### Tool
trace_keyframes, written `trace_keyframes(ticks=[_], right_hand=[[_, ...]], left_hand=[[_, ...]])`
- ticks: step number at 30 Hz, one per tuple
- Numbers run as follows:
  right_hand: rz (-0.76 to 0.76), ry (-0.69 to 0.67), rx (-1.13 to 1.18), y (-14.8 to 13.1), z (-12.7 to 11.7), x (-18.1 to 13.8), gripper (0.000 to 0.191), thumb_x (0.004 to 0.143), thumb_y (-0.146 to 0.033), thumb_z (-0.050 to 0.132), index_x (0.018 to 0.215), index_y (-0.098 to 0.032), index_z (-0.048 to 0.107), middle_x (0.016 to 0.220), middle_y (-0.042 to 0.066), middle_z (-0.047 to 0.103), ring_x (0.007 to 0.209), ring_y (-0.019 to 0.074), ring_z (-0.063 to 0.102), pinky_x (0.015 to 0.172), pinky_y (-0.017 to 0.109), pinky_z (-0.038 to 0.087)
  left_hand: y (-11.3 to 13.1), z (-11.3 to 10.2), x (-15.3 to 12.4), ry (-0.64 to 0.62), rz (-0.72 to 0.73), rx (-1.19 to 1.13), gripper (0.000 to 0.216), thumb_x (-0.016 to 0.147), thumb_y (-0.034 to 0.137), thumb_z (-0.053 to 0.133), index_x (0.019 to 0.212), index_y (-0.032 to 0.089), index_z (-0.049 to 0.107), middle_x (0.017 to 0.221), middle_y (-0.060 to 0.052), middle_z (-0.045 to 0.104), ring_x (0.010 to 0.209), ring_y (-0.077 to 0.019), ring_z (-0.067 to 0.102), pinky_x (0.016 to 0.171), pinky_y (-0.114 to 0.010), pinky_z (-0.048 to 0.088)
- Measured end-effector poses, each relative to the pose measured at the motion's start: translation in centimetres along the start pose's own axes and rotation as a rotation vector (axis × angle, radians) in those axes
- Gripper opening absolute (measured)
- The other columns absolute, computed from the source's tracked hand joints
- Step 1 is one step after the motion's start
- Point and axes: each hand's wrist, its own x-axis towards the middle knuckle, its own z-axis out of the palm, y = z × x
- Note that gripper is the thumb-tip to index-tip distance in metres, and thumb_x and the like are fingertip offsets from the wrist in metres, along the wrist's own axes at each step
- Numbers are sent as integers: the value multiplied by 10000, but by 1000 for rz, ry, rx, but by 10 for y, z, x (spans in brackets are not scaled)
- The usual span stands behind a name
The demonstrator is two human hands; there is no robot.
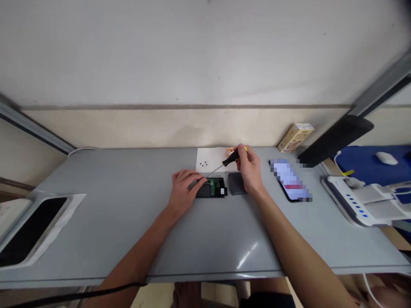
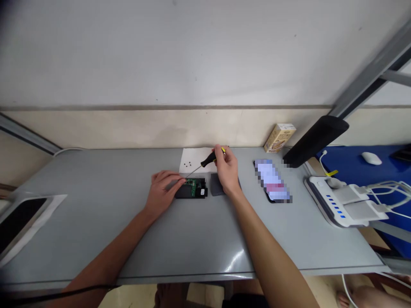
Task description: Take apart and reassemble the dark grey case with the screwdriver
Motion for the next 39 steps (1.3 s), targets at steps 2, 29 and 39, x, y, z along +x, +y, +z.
trace_keyframes(ticks=[2,29,39], right_hand=[[-9,-5,3,0,0,0,421,904,-640,616,857,-226,676,685,-36,505,572,93,403,537,247,348],[-126,-64,-51,-3,-2,0,381,937,-602,601,900,-227,660,775,-5,604,595,101,417,533,257,326],[-185,-87,-142,-6,-2,-3,378,936,-596,608,912,-227,688,695,-16,512,602,112,413,529,264,314]], left_hand=[[0,-1,1,2,8,8,234,1016,398,591,901,254,736,953,-13,758,937,-208,661,948,-443,396],[2,2,-4,89,190,300,102,1028,287,611,995,241,696,994,-32,739,958,-210,659,972,-449,330],[-2,-2,-3,54,212,323,131,1023,349,622,995,263,717,1016,-35,736,968,-208,671,981,-453,320]])
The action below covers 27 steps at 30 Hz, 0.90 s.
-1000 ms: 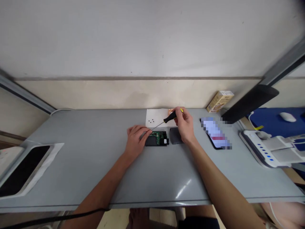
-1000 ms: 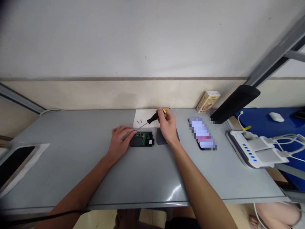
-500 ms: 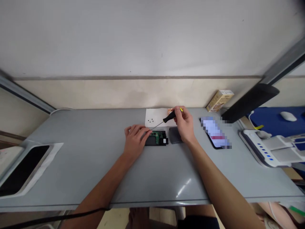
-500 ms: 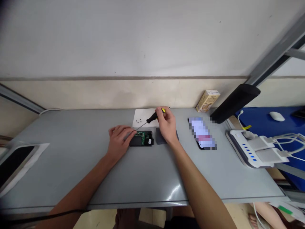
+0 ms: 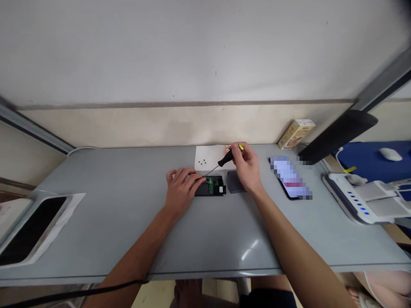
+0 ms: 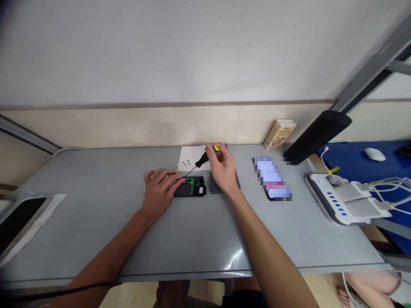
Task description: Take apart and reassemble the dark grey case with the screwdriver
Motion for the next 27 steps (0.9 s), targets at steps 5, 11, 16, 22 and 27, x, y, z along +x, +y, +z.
trace_keyframes(ticks=[5,11,16,22,27], right_hand=[[-12,12,-33,4,0,0,378,939,-593,604,931,-225,690,700,-16,500,597,113,399,528,267,309],[-35,-23,-108,7,2,-3,375,940,-590,601,930,-226,690,707,-23,500,583,109,383,550,273,326],[-42,-50,-137,9,4,-5,364,936,-585,612,933,-228,680,714,-25,508,586,107,398,558,276,340],[-44,-64,-132,10,6,-7,361,936,-584,611,943,-230,680,734,-19,535,613,114,434,591,284,372],[-52,-80,-113,7,8,-9,346,933,-582,617,930,-240,672,729,-15,535,629,128,469,589,290,392]], left_hand=[[-2,-1,2,-21,-190,-109,258,1079,364,476,1059,257,711,1072,-46,731,1036,-221,659,1006,-454,324],[-2,-2,4,-193,-304,-171,389,1106,308,299,1109,242,682,1055,-40,746,1031,-225,656,1016,-459,315],[0,-3,4,-285,-263,-188,429,1108,325,271,1080,242,692,1068,-33,750,1031,-222,647,1013,-452,309],[1,-3,5,-309,-254,-218,451,1110,331,259,1029,235,692,1083,-38,751,1044,-220,635,998,-451,308],[1,-1,5,-288,-236,-216,432,1103,315,283,997,228,693,1047,-41,754,1003,-226,631,977,-454,318]])
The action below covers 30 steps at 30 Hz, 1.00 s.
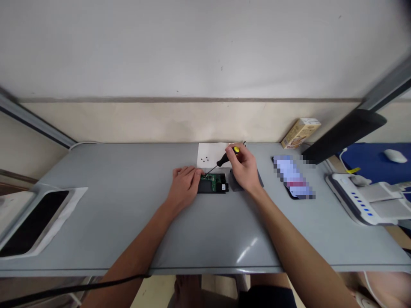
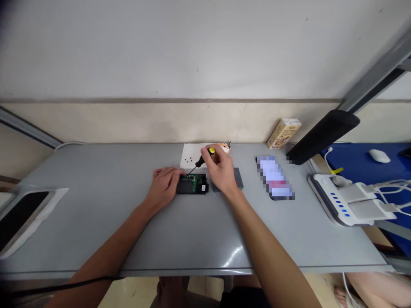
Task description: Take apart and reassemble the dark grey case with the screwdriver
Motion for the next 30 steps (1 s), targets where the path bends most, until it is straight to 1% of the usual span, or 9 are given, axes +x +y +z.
trace_keyframes(ticks=[5,10,14,18,21,23,25,27,30], right_hand=[[-29,-55,-56,-13,0,-4,304,956,-546,603,941,-248,663,755,-9,559,623,128,463,581,292,377],[-102,-172,-145,-32,5,-9,273,980,-510,580,942,-249,652,755,-17,565,591,115,422,574,295,338],[-150,-262,-174,-42,12,-7,265,1004,-488,544,942,-252,646,768,-15,586,621,118,446,604,296,350],[-153,-236,-183,-42,23,2,275,958,-527,607,905,-257,607,680,-28,509,611,129,418,596,298,338],[-131,-123,-94,-36,36,9,360,907,-528,670,778,-253,477,651,-43,389,596,127,349,560,291,317],[-114,-66,8,-31,45,12,365,929,-507,639,771,-256,427,674,-42,379,610,126,371,570,284,354],[-92,-54,157,-27,51,14,317,957,-500,595,820,-257,446,713,-37,448,641,122,455,613,279,421],[-55,-91,301,-22,55,15,281,964,-522,583,904,-261,498,719,-37,509,642,117,520,632,277,461],[12,-82,433,-13,56,16,330,920,-585,633,939,-274,527,600,-84,413,502,96,423,516,251,405]], left_hand=[[-1,1,0,-13,6,-6,434,1104,320,285,988,222,691,1031,-42,754,981,-225,626,945,-438,340],[-3,3,0,-7,10,1,431,1100,314,290,1004,224,701,1051,-44,754,986,-227,626,935,-429,343],[-4,3,0,-17,21,3,417,1092,282,292,1035,232,702,1048,-42,752,994,-229,628,953,-429,335],[-3,2,0,-19,16,-2,416,1089,275,287,1013,230,693,1041,-41,749,1001,-228,634,951,-428,336],[-3,2,1,-19,16,2,417,1091,287,283,1001,222,685,1040,-48,748,1003,-234,636,932,-430,335],[-4,3,1,-20,19,7,411,1093,293,289,1008,222,685,1041,-47,748,1000,-236,635,922,-430,332],[-6,4,1,-21,22,5,402,1094,294,297,1011,225,685,1044,-43,747,999,-234,634,916,-429,331],[-7,4,0,-23,25,-4,400,1096,293,298,1013,232,684,1051,-37,746,1012,-229,635,927,-429,330],[-8,4,0,-26,25,-15,397,1099,298,301,1019,238,685,1057,-31,747,1025,-226,635,938,-428,330]])
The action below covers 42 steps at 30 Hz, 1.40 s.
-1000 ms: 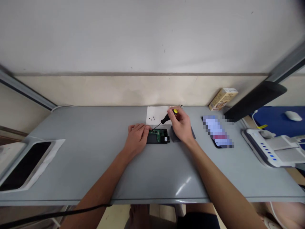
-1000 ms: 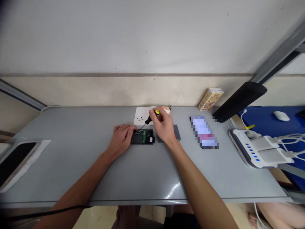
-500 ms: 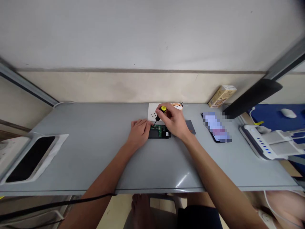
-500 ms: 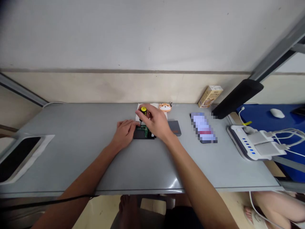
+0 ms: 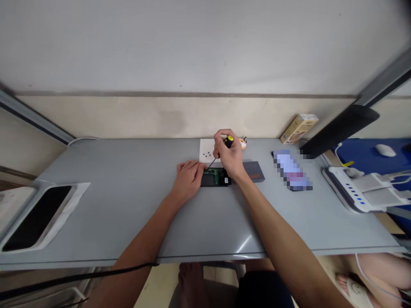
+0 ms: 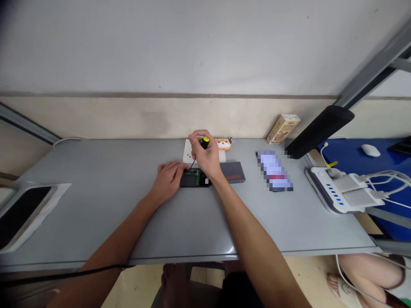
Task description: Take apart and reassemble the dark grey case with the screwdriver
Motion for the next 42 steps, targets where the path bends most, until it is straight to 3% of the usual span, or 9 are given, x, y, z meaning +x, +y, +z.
trace_keyframes(ticks=[3,7,13,20,26,30,34,39,42], right_hand=[[33,91,81,5,-4,1,406,917,-675,577,886,-279,496,577,-93,307,466,93,325,464,243,349],[83,75,117,0,-6,-1,499,974,-729,371,1029,-277,574,663,-31,440,557,127,449,551,281,447],[93,45,90,-2,-3,-3,474,896,-740,543,944,-269,560,859,15,575,745,143,593,678,289,520],[111,25,52,-4,-2,-1,505,962,-757,331,1062,-303,528,709,-24,464,639,156,512,625,302,473],[103,21,143,-3,-3,-2,411,878,-614,667,904,-276,435,821,-26,551,662,112,564,634,274,485],[98,42,77,0,0,-2,459,887,-696,603,866,-280,408,622,-82,345,495,102,362,490,261,353],[118,10,167,-4,1,-2,468,971,-717,399,1023,-282,564,692,-35,432,571,126,465,559,290,414],[149,3,218,-6,-2,-4,386,880,-607,677,893,-256,516,862,-17,601,689,106,601,617,260,463],[127,35,147,-5,-1,-5,484,831,-625,725,836,-262,404,706,-68,570,546,86,521,543,245,423]], left_hand=[[1,-1,0,-3,-7,1,402,1104,321,299,1025,234,683,1066,-37,749,1022,-231,631,936,-430,330],[0,-1,0,-2,2,-2,403,1108,332,294,1044,235,681,1070,-39,745,1040,-234,627,947,-433,328],[0,-1,-1,-8,10,-3,411,1108,333,282,1050,238,678,1073,-51,741,1048,-237,626,945,-435,331],[1,-1,0,-3,9,-9,398,1104,317,297,1042,239,682,1077,-43,739,1033,-231,626,938,-438,331],[2,-2,0,-9,14,7,409,1106,322,283,1030,230,674,1064,-49,733,1028,-238,617,940,-437,325],[2,-4,-1,-31,12,4,416,1109,332,273,1046,232,672,1076,-49,731,1037,-237,613,951,-434,324],[0,-3,-1,-22,16,6,413,1111,327,274,1075,236,675,1094,-46,734,1037,-235,615,949,-429,328],[1,-3,-2,-29,7,25,423,1115,339,259,1077,233,666,1114,-41,731,1052,-231,613,968,-433,326],[2,-4,-2,-46,-1,30,423,1118,346,252,1071,233,658,1118,-37,729,1062,-228,612,978,-436,326]])
